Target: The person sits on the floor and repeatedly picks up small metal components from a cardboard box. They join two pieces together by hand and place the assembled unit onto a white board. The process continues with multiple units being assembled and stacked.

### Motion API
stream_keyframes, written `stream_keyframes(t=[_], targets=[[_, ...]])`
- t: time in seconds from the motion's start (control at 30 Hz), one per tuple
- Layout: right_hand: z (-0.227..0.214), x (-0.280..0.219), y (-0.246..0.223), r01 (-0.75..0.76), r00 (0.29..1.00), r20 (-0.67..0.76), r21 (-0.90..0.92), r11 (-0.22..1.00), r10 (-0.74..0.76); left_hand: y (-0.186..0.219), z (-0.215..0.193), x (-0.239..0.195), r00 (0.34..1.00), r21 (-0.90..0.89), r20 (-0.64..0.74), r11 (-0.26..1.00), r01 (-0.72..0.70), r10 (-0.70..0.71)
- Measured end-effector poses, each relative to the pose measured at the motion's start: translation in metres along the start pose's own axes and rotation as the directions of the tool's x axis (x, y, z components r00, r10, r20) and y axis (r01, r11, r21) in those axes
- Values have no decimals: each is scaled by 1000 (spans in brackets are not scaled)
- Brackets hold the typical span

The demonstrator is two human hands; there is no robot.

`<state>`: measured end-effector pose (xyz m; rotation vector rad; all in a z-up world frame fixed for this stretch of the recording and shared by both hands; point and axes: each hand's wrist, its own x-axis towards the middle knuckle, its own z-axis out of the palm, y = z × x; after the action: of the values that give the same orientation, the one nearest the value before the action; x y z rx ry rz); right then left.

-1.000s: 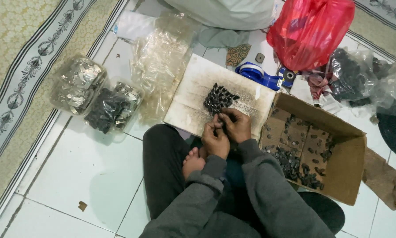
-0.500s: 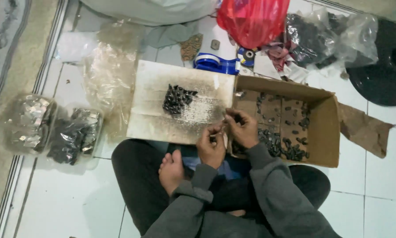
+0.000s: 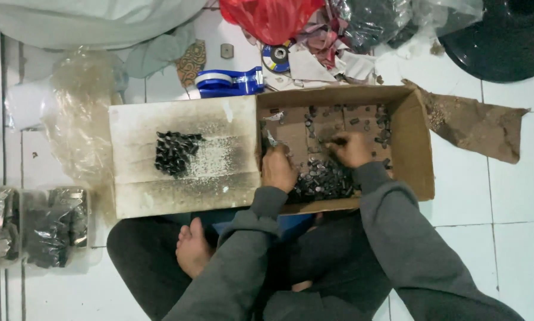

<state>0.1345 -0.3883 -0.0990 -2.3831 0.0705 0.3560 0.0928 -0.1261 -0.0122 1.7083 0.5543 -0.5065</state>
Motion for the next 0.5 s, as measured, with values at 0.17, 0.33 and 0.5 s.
stream_keyframes(t=[0.17,0.33,0.5], targets=[[29,13,5,118,984,146,-103,988,-102,-37,36,34,988,466,68,871,-153,137],[2,21,17,106,993,66,-87,991,-101,-52,80,51,967,648,123,721,-247,222],[-30,38,61,-154,967,-197,50,987,161,-83,124,69,941,721,170,614,-321,292]])
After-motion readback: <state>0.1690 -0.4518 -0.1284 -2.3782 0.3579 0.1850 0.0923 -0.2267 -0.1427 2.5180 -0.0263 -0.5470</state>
